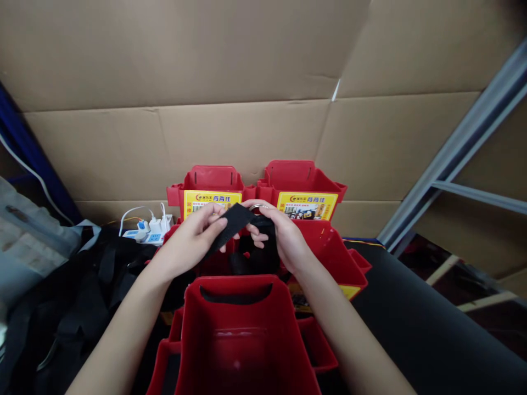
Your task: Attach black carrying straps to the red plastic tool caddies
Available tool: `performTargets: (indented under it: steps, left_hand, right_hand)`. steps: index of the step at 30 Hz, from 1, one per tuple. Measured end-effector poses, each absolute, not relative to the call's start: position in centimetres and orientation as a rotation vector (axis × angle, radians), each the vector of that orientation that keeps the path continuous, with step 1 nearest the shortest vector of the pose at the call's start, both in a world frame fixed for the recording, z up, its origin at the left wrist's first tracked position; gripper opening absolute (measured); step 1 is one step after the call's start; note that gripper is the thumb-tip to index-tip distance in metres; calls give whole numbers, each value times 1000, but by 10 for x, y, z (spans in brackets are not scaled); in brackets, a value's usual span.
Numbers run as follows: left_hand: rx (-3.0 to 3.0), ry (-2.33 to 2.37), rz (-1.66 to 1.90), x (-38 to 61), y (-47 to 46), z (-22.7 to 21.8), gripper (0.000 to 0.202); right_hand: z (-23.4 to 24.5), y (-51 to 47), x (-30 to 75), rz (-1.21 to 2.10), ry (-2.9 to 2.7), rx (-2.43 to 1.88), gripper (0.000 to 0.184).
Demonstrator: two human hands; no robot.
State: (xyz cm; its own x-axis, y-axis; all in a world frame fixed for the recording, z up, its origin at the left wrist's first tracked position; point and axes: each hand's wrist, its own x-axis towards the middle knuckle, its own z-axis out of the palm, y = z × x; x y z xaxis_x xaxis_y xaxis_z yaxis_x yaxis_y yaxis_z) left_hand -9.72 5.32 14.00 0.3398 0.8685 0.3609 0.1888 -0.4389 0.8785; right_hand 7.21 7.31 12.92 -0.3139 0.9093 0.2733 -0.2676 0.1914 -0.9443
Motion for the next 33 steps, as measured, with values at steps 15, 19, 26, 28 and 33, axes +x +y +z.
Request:
performTargets:
  steps: [15, 19, 26, 28, 33]
  left_hand:
    - [1771, 1071, 1255, -74, 63, 128, 14]
    - [1735, 1010, 1276, -73, 63, 128, 14]
    - [1761, 873, 1329, -72, 67, 123, 12]
    - [1799, 839, 1376, -72, 68, 123, 11]
    - [1879, 841, 1437, -74, 69, 123, 8]
  right_hand:
    - [128, 72, 65, 1513, -1295, -617, 38]
    - [127, 69, 65, 1458, -1350, -596, 37]
    - [124, 73, 65, 1277, -1439, -600, 24]
    - [124, 75, 65, 1243, -1449, -597, 23]
    - [129, 73, 67, 1283, -1476, -485, 24]
